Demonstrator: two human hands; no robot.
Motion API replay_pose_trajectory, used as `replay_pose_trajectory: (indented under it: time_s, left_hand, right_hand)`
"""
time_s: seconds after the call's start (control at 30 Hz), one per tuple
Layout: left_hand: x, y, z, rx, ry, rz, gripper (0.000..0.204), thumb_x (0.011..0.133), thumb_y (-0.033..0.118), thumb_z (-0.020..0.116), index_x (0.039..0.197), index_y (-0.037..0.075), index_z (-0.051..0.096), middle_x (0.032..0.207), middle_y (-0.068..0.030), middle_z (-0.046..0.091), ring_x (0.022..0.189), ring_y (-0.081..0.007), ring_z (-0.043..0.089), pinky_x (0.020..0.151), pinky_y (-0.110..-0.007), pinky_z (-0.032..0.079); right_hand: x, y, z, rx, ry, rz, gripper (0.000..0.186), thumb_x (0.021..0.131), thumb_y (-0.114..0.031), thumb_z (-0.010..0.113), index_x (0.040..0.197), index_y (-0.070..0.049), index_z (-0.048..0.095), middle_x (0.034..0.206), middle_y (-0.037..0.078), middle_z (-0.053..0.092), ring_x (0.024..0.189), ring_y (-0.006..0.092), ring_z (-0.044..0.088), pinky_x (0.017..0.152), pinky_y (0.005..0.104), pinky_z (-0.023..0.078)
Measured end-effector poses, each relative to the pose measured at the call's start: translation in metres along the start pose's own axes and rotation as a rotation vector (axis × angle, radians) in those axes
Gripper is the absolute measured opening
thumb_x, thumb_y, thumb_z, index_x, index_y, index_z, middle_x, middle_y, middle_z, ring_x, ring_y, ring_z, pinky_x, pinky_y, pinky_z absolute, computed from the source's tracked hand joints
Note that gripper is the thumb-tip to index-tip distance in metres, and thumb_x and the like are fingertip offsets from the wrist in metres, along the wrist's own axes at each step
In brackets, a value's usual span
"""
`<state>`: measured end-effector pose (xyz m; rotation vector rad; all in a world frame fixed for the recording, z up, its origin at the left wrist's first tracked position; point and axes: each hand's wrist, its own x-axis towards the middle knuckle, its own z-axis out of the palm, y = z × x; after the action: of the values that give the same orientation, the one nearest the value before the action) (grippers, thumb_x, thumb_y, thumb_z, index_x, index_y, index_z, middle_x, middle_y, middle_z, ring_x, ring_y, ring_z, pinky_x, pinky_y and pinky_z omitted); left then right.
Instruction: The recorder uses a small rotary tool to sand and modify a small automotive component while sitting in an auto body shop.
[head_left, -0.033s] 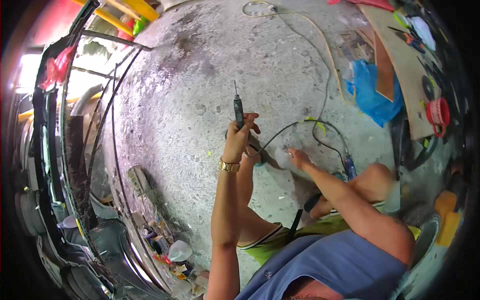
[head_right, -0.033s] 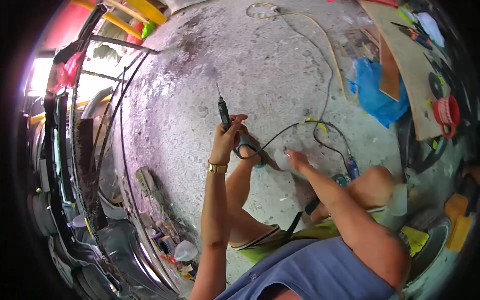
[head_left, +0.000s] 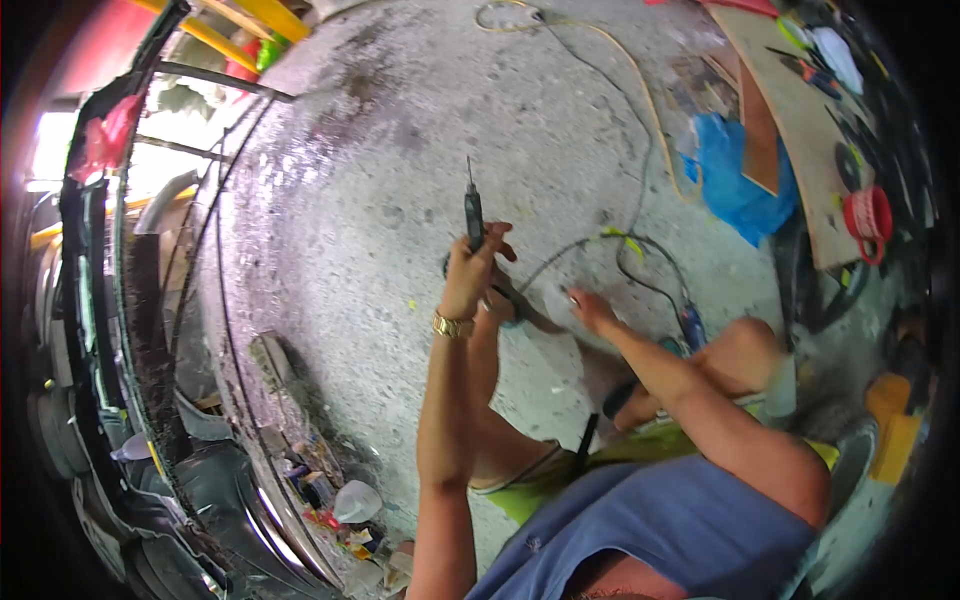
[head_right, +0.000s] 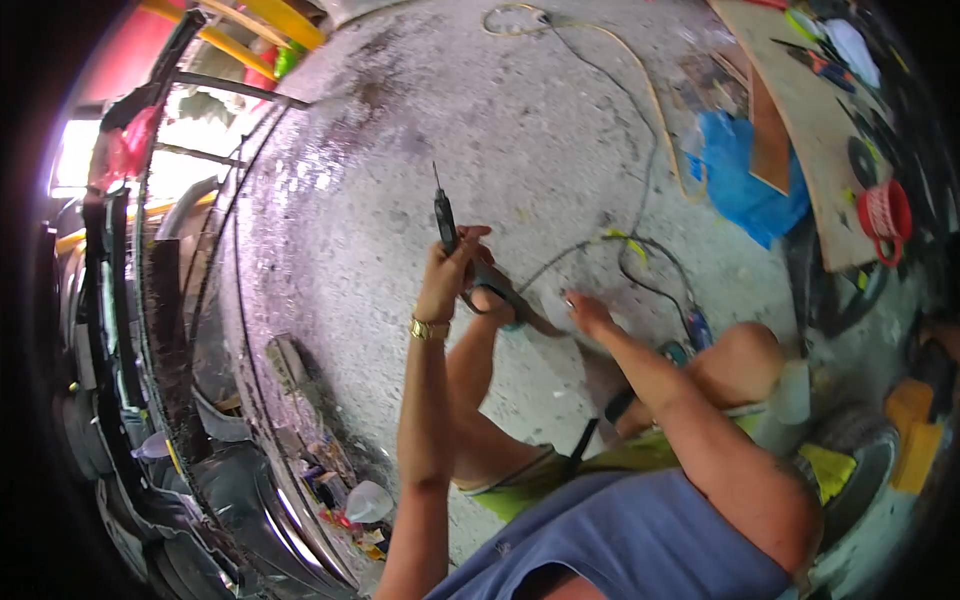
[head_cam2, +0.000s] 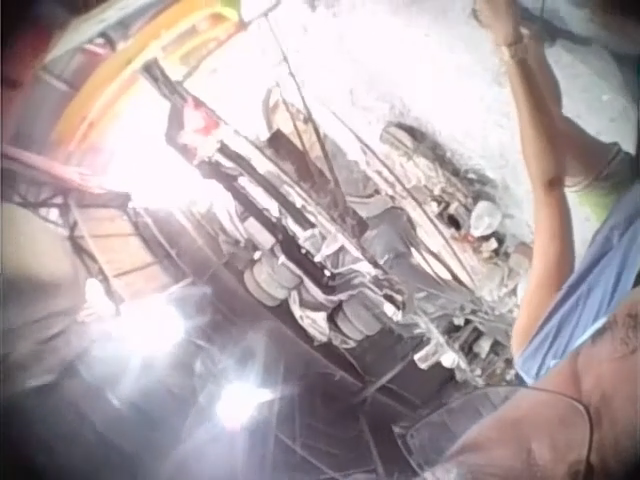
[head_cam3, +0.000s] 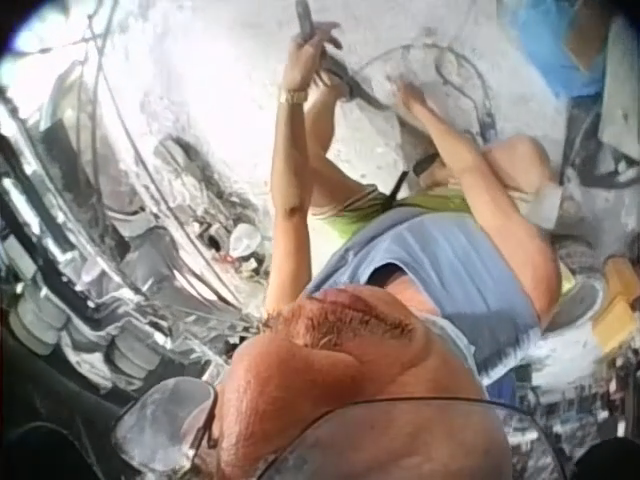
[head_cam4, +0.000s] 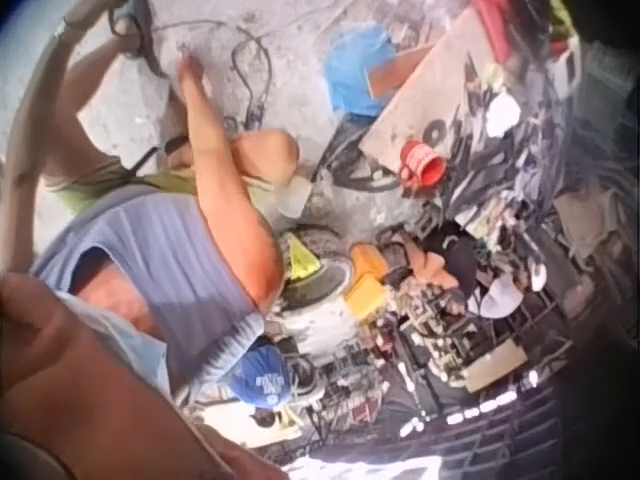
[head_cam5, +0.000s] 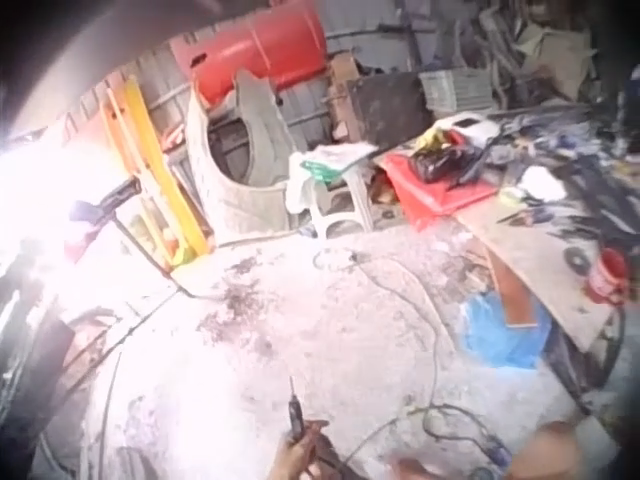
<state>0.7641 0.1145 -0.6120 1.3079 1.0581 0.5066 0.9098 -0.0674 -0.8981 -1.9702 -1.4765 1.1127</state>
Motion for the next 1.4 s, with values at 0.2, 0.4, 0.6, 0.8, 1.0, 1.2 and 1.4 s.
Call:
replay_pose_trajectory:
  time_s: [0.2,0.4,0.6,0.8,1.0,1.2,1.4]
  left_hand:
    - [0.002,-0.006,0.029,0.207,-0.098,-0.096,0.037,0.082,0.039,0.068,0.078,0.003,0.067,0.061,-0.0021,0.063,0.045,-0.0058,0.043,0.043,-0.022,0.032]
    - [-0.005,-0.004,0.073,0.2,-0.306,-0.037,0.037,0.082,0.034,0.068,0.063,0.003,0.063,0.058,-0.0027,0.059,0.054,-0.0092,0.049,0.053,-0.027,0.038]
    - [-0.011,0.011,0.089,0.301,-0.237,0.077,0.035,0.085,0.03,0.064,0.064,0.001,0.062,0.055,-0.003,0.057,0.052,-0.01,0.05,0.052,-0.029,0.04]
    - [-0.016,0.02,0.102,0.409,-0.218,0.191,0.031,0.086,0.026,0.06,0.074,-0.002,0.063,0.055,-0.006,0.058,0.051,-0.0123,0.054,0.052,-0.03,0.043]
    - [-0.007,0.009,0.097,0.382,-0.259,0.295,0.024,0.085,0.021,0.059,0.076,-0.001,0.064,0.056,-0.0051,0.059,0.051,-0.012,0.054,0.052,-0.03,0.044]
    - [-0.012,0.022,0.095,0.324,-0.237,0.279,0.027,0.086,0.022,0.06,0.07,0.0,0.064,0.059,-0.0011,0.059,0.055,-0.0082,0.05,0.053,-0.026,0.04]
    - [0.016,0.001,0.098,0.131,-0.092,0.442,0.035,0.087,0.033,0.062,0.081,-0.001,0.063,0.061,-0.0038,0.059,0.056,-0.0093,0.05,0.056,-0.027,0.041]
  right_hand:
    - [-0.034,-0.132,-0.125,0.107,0.456,-0.28,0.026,0.08,-0.007,0.059,0.105,-0.01,0.054,0.095,0.013,0.061,0.086,0.0367,0.06,0.069,0.0424,0.05]
    - [-0.077,-0.166,-0.18,0.038,0.505,-0.347,0.029,0.079,-0.005,0.057,0.108,-0.012,0.055,0.104,0.01,0.058,0.087,0.0347,0.06,0.071,0.0419,0.05]
    - [-0.104,-0.186,-0.216,0.136,0.555,-0.393,0.019,0.082,-0.012,0.059,0.1,-0.008,0.062,0.109,0.011,0.058,0.092,0.0335,0.06,0.078,0.04,0.049]
    - [-0.098,-0.183,-0.23,-0.042,0.425,-0.302,0.02,0.086,-0.02,0.056,0.094,-0.004,0.066,0.113,0.014,0.059,0.097,0.0343,0.06,0.082,0.0397,0.047]
    - [-0.081,-0.18,-0.236,-0.007,0.251,-0.149,0.025,0.088,-0.02,0.053,0.097,0.0,0.064,0.104,0.017,0.063,0.094,0.0357,0.06,0.08,0.0389,0.048]
    - [-0.062,-0.169,-0.233,0.192,0.086,-0.157,0.021,0.083,-0.005,0.056,0.101,0.003,0.063,0.088,0.017,0.065,0.084,0.0203,0.062,0.075,0.0332,0.047]
    - [-0.043,-0.147,-0.24,0.385,0.38,-0.302,0.024,0.083,-0.004,0.055,0.105,0.001,0.063,0.079,0.009,0.066,0.061,0.0137,0.056,0.058,0.0284,0.045]
